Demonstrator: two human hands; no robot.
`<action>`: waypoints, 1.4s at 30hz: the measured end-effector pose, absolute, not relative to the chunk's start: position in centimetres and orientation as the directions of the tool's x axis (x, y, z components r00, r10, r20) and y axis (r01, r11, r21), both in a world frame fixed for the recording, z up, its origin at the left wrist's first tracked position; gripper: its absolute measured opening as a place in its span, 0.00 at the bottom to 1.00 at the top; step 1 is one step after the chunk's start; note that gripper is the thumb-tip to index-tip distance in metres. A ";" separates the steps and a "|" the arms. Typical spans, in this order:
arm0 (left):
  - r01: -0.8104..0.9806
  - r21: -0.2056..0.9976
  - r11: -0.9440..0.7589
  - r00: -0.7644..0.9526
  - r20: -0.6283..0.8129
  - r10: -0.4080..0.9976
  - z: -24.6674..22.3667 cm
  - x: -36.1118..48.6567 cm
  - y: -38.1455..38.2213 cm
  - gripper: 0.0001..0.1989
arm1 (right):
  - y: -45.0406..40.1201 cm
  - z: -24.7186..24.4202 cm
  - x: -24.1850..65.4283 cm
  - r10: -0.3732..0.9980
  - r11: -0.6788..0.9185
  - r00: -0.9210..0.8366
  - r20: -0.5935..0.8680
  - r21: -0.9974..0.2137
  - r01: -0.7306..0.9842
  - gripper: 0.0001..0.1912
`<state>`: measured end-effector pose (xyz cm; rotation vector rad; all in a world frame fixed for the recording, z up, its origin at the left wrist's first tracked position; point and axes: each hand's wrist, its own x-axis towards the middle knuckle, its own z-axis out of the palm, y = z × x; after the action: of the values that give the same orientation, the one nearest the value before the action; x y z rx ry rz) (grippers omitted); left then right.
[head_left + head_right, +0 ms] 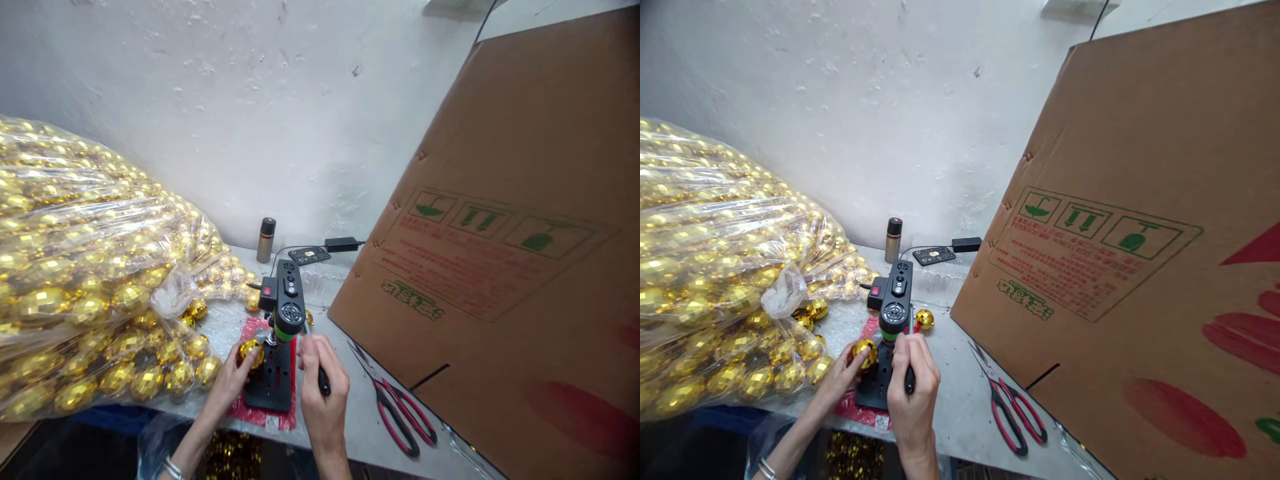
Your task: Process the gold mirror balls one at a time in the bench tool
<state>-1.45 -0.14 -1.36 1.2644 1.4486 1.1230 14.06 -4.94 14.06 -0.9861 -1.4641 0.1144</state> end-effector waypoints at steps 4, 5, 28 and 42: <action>0.425 0.903 -0.060 -0.004 0.068 0.998 -1.4 0.3 -1.1 0.30 | -5.0 14.0 14.2 0.628 0.620 0.154 0.763 -0.610 0.493 0.16; 0.457 0.882 -0.113 0.019 0.118 0.993 -1.5 0.6 -1.0 0.29 | -5.1 14.0 14.3 0.628 0.621 0.153 0.763 -0.610 0.493 0.16; 0.539 0.792 -0.287 0.192 0.216 0.957 -2.9 1.5 -0.4 0.26 | -5.5 10.6 14.8 0.525 0.709 0.063 0.849 -0.477 0.520 0.13; 0.549 0.804 -0.226 0.177 0.152 0.972 -2.2 1.7 -1.1 0.27 | -5.1 7.5 14.5 0.474 0.696 0.134 0.870 -0.464 0.548 0.15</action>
<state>1.75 -1.07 -2.18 1.8599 1.4315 0.9115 14.47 -5.06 7.55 -0.8847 -1.4962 -0.0653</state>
